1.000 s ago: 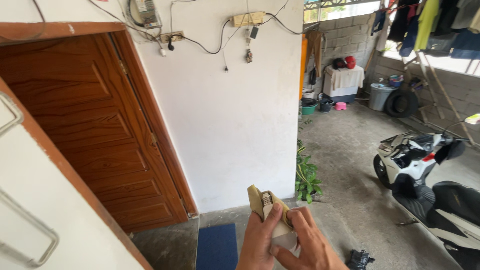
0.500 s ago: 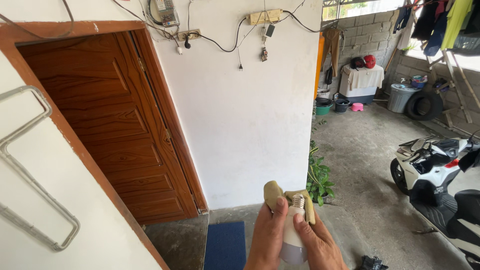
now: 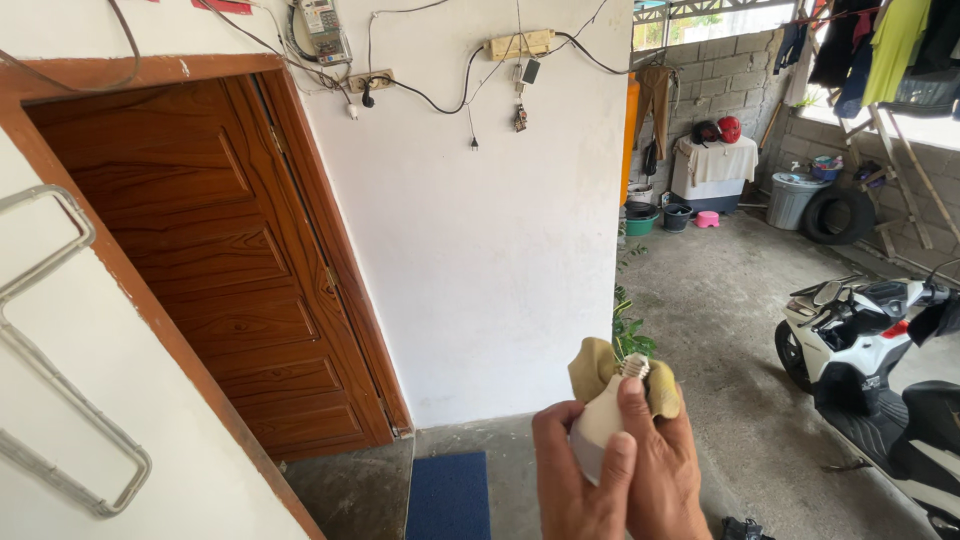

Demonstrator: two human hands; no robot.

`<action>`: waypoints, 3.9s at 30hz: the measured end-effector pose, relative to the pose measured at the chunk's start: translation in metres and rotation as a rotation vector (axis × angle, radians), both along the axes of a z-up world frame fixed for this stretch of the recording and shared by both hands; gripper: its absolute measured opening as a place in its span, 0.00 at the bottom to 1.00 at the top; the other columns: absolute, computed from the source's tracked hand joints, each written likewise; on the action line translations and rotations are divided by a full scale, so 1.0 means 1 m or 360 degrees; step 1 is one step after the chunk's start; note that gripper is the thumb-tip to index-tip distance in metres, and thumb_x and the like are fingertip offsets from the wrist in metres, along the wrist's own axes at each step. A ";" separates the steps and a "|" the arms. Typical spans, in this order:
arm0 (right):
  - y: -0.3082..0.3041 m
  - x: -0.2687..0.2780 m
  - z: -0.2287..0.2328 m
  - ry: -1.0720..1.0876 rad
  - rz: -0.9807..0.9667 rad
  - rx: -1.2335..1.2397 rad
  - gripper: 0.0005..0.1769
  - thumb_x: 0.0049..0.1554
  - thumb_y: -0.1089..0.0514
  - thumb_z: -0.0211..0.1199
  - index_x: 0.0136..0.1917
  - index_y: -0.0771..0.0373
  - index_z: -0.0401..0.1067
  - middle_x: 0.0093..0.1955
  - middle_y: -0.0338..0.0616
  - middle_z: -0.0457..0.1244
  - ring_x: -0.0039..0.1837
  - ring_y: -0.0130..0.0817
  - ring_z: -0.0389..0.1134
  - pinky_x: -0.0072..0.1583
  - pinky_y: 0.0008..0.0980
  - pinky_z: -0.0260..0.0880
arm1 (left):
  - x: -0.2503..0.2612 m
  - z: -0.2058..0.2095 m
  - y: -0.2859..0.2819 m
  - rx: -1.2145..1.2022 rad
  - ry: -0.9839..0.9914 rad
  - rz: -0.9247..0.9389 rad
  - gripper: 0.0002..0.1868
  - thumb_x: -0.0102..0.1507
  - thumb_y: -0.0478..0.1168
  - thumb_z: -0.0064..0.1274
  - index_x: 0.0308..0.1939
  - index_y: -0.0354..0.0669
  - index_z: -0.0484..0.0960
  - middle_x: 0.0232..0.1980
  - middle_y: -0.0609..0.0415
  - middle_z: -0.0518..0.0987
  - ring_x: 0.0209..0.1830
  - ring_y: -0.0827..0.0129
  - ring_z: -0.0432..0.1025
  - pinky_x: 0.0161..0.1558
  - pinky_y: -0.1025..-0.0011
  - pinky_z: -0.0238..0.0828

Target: The person unscrews a light bulb from a ceiling socket using a cloth, wipes the bulb, and then screws it back into the socket. The bulb lights up after being reinstalled.

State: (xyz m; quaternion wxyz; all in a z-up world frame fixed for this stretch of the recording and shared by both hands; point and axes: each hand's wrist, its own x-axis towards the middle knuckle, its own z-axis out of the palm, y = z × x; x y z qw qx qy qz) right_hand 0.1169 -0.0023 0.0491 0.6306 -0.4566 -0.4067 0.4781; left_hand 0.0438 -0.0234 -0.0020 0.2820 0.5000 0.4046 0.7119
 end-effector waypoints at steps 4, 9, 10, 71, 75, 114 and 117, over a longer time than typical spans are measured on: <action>-0.005 0.005 0.012 0.0147 0.0204 -0.0068 0.39 0.61 0.33 0.47 0.76 0.55 0.61 0.66 0.52 0.64 0.65 0.39 0.66 0.63 0.39 0.67 | -0.006 0.015 0.003 0.0028 -0.0239 -0.0385 0.41 0.59 0.52 0.63 0.63 0.37 0.57 0.56 0.40 0.74 0.58 0.58 0.76 0.57 0.65 0.80; -0.007 0.001 0.004 -0.0074 0.0313 -0.0147 0.43 0.59 0.29 0.42 0.81 0.46 0.51 0.70 0.51 0.62 0.70 0.44 0.65 0.67 0.43 0.66 | -0.023 0.016 0.016 -0.0314 -0.0539 -0.0407 0.42 0.58 0.46 0.69 0.60 0.41 0.52 0.49 0.32 0.78 0.45 0.43 0.82 0.42 0.57 0.87; -0.005 0.001 0.002 -0.0103 0.0306 -0.0213 0.41 0.59 0.30 0.44 0.81 0.46 0.53 0.70 0.52 0.62 0.70 0.44 0.65 0.67 0.45 0.66 | -0.026 0.016 0.019 -0.0291 -0.0487 -0.0247 0.37 0.58 0.46 0.69 0.56 0.39 0.57 0.47 0.36 0.77 0.44 0.51 0.79 0.41 0.61 0.84; 0.083 -0.026 -0.015 -0.1124 0.0194 0.1266 0.46 0.54 0.44 0.62 0.79 0.65 0.52 0.66 0.64 0.63 0.65 0.57 0.70 0.61 0.52 0.76 | -0.075 0.028 0.110 -0.0123 -0.0050 -0.0470 0.37 0.68 0.59 0.31 0.74 0.39 0.64 0.65 0.47 0.70 0.69 0.58 0.64 0.73 0.59 0.61; 0.069 -0.011 0.029 -0.0896 0.0338 0.0856 0.46 0.52 0.46 0.63 0.78 0.62 0.52 0.65 0.61 0.65 0.62 0.53 0.73 0.60 0.49 0.78 | -0.071 0.050 0.092 -0.0064 0.0190 -0.0280 0.36 0.70 0.59 0.26 0.74 0.39 0.64 0.64 0.48 0.69 0.69 0.58 0.63 0.74 0.59 0.60; 0.017 0.001 0.308 -0.1176 -0.0451 0.1581 0.39 0.57 0.51 0.60 0.78 0.59 0.55 0.64 0.57 0.57 0.57 0.45 0.70 0.49 0.43 0.79 | -0.060 0.370 0.039 0.0737 0.1869 0.1265 0.45 0.57 0.26 0.57 0.75 0.29 0.53 0.70 0.35 0.60 0.65 0.44 0.62 0.58 0.50 0.67; 0.022 -0.003 0.321 -0.1224 -0.0556 0.1761 0.36 0.58 0.52 0.60 0.75 0.64 0.55 0.66 0.60 0.56 0.60 0.48 0.68 0.53 0.45 0.77 | -0.060 0.382 0.038 0.0861 0.1968 0.1379 0.47 0.59 0.32 0.56 0.75 0.30 0.44 0.76 0.31 0.51 0.74 0.40 0.53 0.63 0.43 0.58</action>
